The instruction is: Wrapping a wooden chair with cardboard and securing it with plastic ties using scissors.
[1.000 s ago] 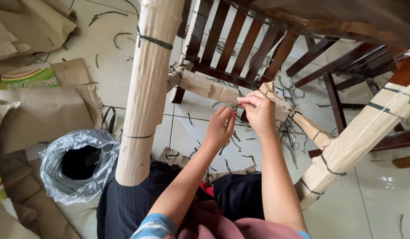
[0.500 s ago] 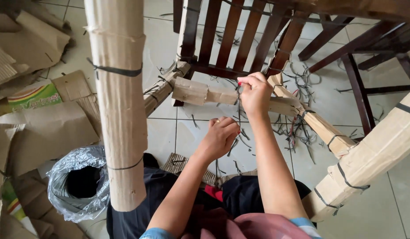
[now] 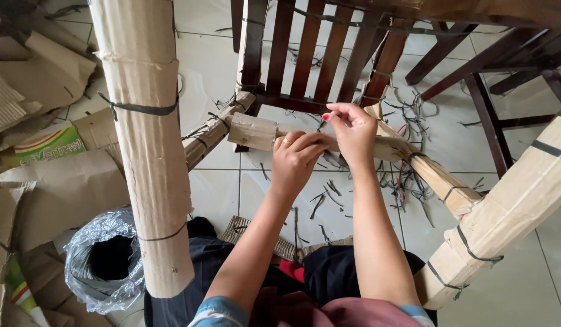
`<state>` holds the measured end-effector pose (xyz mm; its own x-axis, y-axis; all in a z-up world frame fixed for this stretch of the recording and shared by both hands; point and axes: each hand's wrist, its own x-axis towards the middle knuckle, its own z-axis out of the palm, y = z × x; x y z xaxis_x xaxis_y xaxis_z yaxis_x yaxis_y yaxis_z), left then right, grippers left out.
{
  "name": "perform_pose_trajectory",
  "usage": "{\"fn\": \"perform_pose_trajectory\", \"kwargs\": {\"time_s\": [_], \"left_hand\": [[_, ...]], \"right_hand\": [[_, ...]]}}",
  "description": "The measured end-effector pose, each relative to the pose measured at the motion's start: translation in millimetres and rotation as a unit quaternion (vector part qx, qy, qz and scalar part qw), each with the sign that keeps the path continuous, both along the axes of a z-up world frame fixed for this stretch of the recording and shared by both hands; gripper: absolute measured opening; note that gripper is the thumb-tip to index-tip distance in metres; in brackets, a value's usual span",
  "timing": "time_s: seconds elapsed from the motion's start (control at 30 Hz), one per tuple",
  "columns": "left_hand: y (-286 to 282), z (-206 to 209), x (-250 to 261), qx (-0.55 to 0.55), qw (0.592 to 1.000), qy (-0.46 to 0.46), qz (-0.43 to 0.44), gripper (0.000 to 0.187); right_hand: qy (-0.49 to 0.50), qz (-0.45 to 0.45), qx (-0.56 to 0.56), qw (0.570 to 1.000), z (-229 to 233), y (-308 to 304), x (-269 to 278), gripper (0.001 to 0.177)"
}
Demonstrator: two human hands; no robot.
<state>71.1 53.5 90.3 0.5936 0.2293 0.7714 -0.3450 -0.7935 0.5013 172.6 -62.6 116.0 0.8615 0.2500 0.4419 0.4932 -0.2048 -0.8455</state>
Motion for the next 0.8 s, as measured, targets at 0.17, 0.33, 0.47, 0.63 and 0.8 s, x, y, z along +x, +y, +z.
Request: {"fn": "perform_pose_trajectory", "kwargs": {"time_s": [0.17, 0.33, 0.47, 0.63, 0.8], "left_hand": [[8, -2, 2, -0.034, 0.999, -0.03, -0.028, 0.009], [11, 2, 0, -0.065, 0.995, -0.05, -0.055, 0.013], [6, -3, 6, -0.062, 0.997, -0.037, -0.011, 0.014], [-6, 8, 12, -0.107, 0.992, -0.005, 0.062, 0.013], [-4, 24, 12, -0.154, 0.98, 0.101, 0.078, 0.007]], "right_hand": [[-0.094, -0.085, -0.14, 0.982, 2, -17, -6, 0.025], [0.019, -0.064, -0.321, 0.945, 23, -4, -12, 0.022], [0.103, 0.001, -0.309, 0.946, 17, -9, 1, 0.01], [-0.065, 0.08, -0.158, 0.982, 12, -15, -8, 0.005], [-0.193, 0.044, -0.118, 0.973, -6, -19, -15, 0.01]]}}
